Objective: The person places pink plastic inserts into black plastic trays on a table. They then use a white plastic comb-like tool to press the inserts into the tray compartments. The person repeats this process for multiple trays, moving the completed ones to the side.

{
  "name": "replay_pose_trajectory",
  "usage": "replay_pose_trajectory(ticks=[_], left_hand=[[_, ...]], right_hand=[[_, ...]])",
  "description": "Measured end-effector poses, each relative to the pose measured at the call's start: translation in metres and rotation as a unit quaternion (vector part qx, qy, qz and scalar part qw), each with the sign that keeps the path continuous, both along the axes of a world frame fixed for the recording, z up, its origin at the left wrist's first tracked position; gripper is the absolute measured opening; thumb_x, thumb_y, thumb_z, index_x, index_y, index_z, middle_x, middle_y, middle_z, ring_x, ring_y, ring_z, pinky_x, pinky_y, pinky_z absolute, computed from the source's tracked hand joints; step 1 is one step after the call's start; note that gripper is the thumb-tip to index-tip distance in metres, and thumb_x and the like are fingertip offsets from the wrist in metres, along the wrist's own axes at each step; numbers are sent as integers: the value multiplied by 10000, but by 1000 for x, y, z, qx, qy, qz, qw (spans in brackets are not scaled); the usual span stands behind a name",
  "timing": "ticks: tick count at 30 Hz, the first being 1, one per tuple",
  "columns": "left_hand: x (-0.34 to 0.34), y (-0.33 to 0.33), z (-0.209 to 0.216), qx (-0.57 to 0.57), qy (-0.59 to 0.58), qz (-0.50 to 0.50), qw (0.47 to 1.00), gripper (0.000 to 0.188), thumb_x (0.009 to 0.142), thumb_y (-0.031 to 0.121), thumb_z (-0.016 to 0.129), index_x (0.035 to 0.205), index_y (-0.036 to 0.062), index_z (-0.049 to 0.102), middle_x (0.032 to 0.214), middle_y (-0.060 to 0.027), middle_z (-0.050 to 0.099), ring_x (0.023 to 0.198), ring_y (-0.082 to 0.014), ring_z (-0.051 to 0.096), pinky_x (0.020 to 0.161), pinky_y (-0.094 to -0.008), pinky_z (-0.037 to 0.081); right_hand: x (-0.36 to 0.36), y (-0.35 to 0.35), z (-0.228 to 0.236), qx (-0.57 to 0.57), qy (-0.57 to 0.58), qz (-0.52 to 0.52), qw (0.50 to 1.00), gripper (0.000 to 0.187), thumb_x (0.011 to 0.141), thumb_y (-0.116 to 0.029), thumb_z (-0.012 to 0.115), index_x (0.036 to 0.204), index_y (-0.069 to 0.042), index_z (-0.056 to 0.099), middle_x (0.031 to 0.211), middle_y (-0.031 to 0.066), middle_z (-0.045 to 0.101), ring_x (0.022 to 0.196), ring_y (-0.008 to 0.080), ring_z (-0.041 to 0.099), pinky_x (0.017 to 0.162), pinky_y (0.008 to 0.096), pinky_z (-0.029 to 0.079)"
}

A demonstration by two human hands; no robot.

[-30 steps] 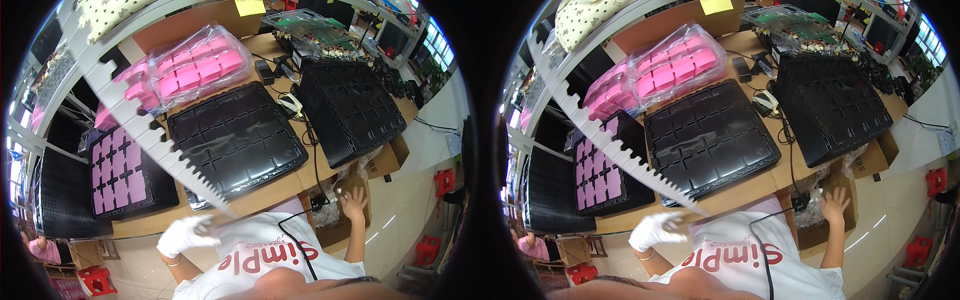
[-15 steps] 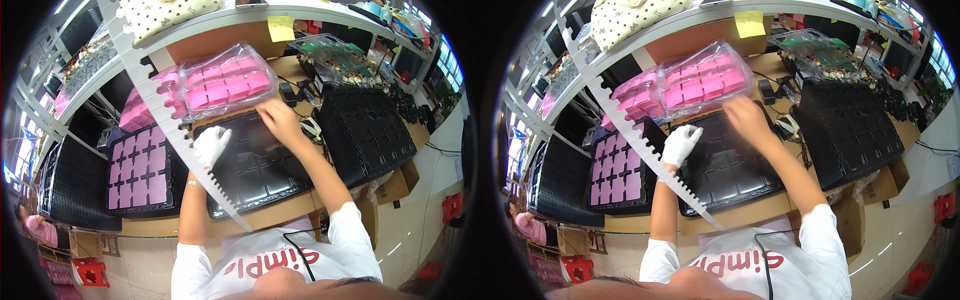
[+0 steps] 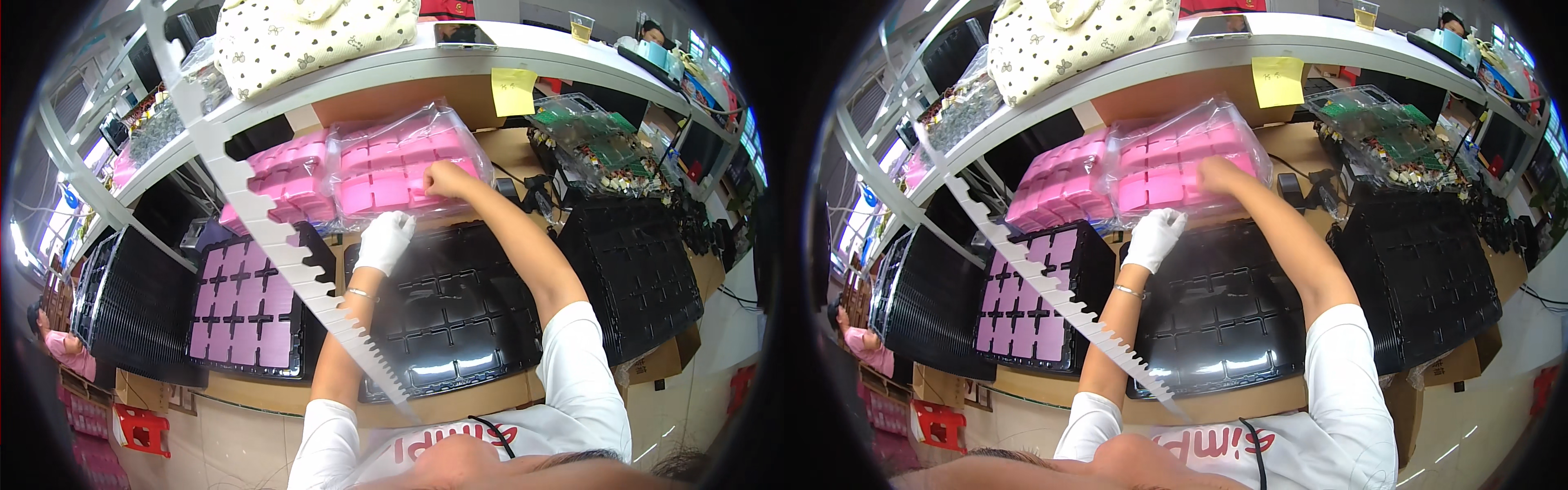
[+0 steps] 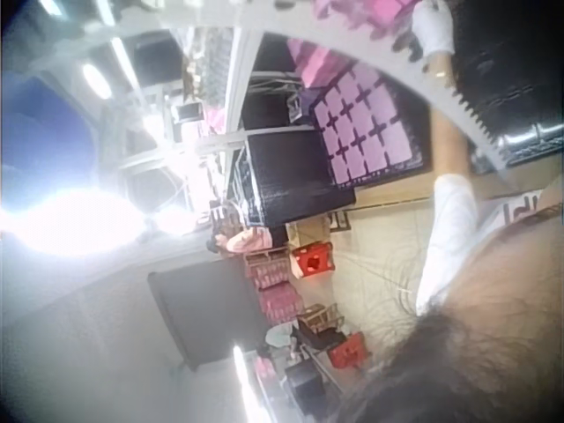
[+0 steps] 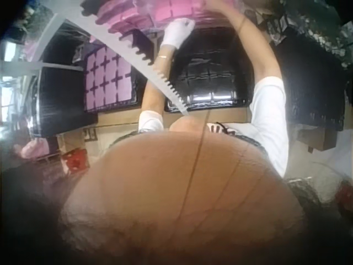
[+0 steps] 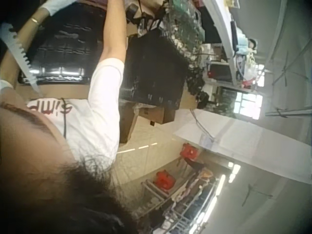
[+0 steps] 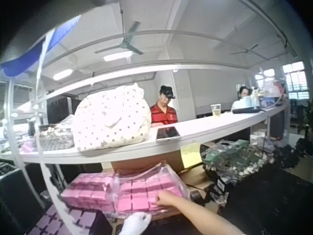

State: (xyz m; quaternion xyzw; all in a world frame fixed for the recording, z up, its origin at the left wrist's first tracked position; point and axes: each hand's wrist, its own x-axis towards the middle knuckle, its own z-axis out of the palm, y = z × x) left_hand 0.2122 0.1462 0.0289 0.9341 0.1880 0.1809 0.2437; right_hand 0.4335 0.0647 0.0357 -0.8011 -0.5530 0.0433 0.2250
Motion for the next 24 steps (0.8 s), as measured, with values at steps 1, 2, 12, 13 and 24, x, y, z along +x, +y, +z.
replay_pose_trajectory(ticks=[1,2,12,13,24], left_hand=[[3,-3,6,-3,4,-10,1000,304,921,353,600,956,71,710,989,-162,689,947,-338,656,868,-429,502],[5,-7,10,-7,9,-20,1000,312,914,354,614,967,64,714,1005,-163,692,957,-333,657,872,-420,503],[50,1,-30,163,-130,-117,971,468,867,249,657,1269,30,562,1315,-230,552,1237,-407,514,1053,-448,412],[54,-4,-24,101,-139,-125,977,479,869,250,654,1278,22,551,1325,-238,541,1238,-420,508,1060,-455,404],[-32,28,-19,-835,-360,24,415,900,748,783,599,1321,97,486,1260,-142,514,1122,-301,537,908,-468,491]], right_hand=[[11,-1,2,5,63,0,998,95,701,-93,781,767,-47,732,728,96,710,639,214,655,621,346,519],[19,-1,2,-1,108,2,994,177,677,-121,843,782,-33,732,707,87,706,589,149,622,574,318,503],[-2,32,36,336,50,-86,937,212,811,-194,714,927,-22,669,936,158,696,866,308,668,764,384,516],[-9,21,43,396,27,-80,914,201,815,-190,717,922,-27,668,929,146,694,860,304,662,766,381,512],[-55,-90,1,482,464,-246,701,459,883,-282,731,1206,-7,555,1090,98,651,1122,214,572,907,358,482]])
